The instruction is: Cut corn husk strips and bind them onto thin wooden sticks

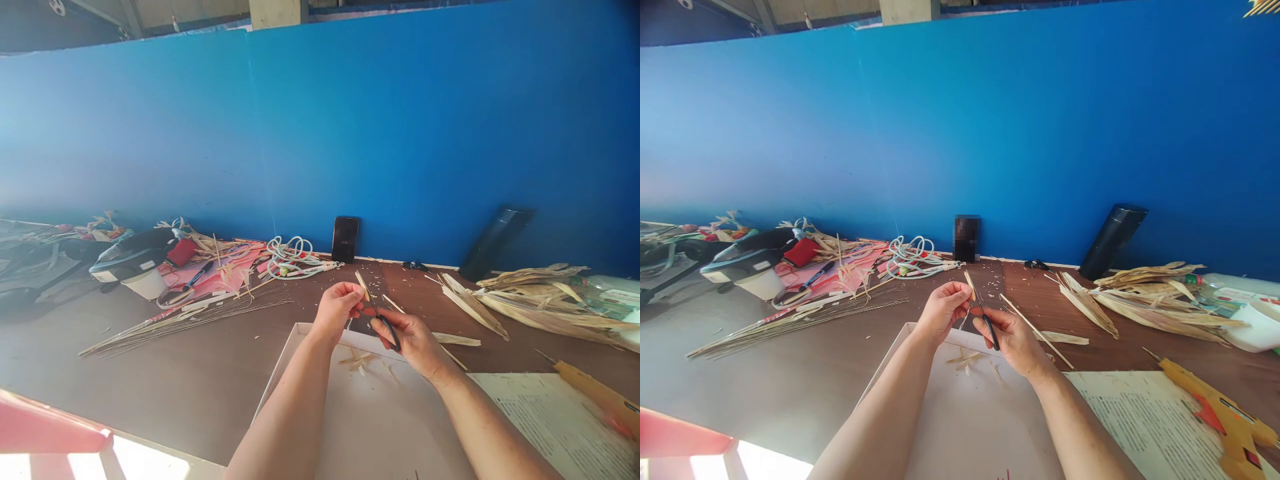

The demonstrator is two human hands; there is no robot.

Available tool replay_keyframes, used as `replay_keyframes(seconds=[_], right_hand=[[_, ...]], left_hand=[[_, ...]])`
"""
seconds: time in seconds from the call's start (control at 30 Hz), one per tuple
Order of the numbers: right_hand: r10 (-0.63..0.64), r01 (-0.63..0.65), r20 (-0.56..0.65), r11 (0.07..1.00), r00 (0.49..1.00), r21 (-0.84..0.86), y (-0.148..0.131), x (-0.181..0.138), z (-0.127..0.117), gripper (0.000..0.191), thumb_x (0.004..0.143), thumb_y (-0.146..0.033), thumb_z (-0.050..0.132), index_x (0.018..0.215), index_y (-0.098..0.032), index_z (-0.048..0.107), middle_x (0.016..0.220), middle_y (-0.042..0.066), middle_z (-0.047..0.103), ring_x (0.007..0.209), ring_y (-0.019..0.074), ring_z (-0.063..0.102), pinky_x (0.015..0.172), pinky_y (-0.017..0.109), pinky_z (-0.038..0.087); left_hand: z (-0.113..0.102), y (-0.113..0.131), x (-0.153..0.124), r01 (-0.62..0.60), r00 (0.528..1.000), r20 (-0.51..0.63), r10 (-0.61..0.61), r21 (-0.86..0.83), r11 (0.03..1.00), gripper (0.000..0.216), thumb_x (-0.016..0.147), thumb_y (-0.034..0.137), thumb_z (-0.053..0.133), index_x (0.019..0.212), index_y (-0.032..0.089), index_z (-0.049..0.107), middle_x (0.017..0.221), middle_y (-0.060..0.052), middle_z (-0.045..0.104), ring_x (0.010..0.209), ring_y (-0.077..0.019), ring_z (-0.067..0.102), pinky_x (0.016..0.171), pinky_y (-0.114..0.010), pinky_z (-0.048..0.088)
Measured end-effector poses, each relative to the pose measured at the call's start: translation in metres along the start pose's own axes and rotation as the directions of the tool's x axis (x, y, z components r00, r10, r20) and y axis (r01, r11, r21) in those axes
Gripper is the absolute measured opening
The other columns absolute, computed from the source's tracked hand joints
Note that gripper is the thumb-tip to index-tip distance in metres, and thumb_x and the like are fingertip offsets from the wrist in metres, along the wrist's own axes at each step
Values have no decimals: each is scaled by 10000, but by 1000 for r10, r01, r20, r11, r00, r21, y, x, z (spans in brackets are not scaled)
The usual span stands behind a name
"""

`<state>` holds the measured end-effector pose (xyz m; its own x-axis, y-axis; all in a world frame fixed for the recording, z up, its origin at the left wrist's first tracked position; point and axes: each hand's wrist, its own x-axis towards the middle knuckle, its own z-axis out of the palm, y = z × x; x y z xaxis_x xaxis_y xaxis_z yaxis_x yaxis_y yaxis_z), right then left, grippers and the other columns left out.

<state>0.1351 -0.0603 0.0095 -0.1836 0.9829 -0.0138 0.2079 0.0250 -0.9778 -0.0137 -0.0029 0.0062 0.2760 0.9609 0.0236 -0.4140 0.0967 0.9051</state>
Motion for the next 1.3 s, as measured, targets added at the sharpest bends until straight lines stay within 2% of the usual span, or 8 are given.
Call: replay_keyframes(seconds=[0.27,0.4,0.53,0.63,1.0,1.13,1.2,1.3], right_hand=[[56,-49,-107,997,993,62,2,1,-2,468,747,-496,592,1111,-204,634,529,-27,474,474,94,341,434,234,214],[70,-47,-137,986,988,162,3,2,-6,521,709,-469,645,1162,-217,600,581,-21,519,536,116,420,457,229,246],[39,27,-238,963,970,269,6,5,-6,562,666,-395,707,1195,-272,560,779,-13,598,638,118,485,512,220,310],[37,52,-263,945,964,322,7,6,-5,574,655,-361,717,1198,-289,544,903,-2,621,684,121,512,555,225,352],[44,55,-312,952,949,300,8,6,-9,487,631,-365,724,1083,-239,594,768,-13,618,630,116,510,562,231,366],[47,52,-332,958,942,283,12,7,-11,470,639,-353,723,1076,-236,593,748,-16,614,641,121,519,577,233,376],[35,61,-332,959,943,276,13,8,-11,464,627,-324,737,1059,-229,598,745,-13,616,657,124,524,592,233,382],[12,82,-301,952,953,296,13,11,-7,474,603,-290,757,1043,-217,598,760,-4,629,698,132,535,628,235,393]], left_hand=[[0,2,-2,-26,1000,7,26,12,1000,261,646,363,692,735,137,594,735,-29,590,575,-59,483,498,-164,354],[1,3,-2,-59,998,26,58,42,997,280,646,384,692,750,141,600,718,-23,583,609,-70,490,536,-173,370],[2,0,-3,-52,997,60,47,87,995,275,649,378,694,762,145,601,716,-5,561,588,-57,453,543,-172,366],[5,-2,-4,-42,996,79,34,105,994,267,642,366,699,754,144,604,724,-10,554,599,-63,447,539,-173,362],[9,-8,-4,2,992,123,-21,152,988,266,621,367,712,729,137,633,694,-13,575,599,-71,480,538,-188,373],[5,-7,-2,53,995,77,-65,144,988,317,640,383,702,836,137,660,753,-44,616,638,-83,521,547,-185,388],[4,-6,-2,47,995,82,-58,130,990,352,652,389,695,901,143,662,842,-69,639,664,-87,536,559,-187,401],[5,-4,-3,24,996,81,-35,141,990,354,657,401,692,899,144,664,847,-69,639,678,-91,541,566,-187,407]])
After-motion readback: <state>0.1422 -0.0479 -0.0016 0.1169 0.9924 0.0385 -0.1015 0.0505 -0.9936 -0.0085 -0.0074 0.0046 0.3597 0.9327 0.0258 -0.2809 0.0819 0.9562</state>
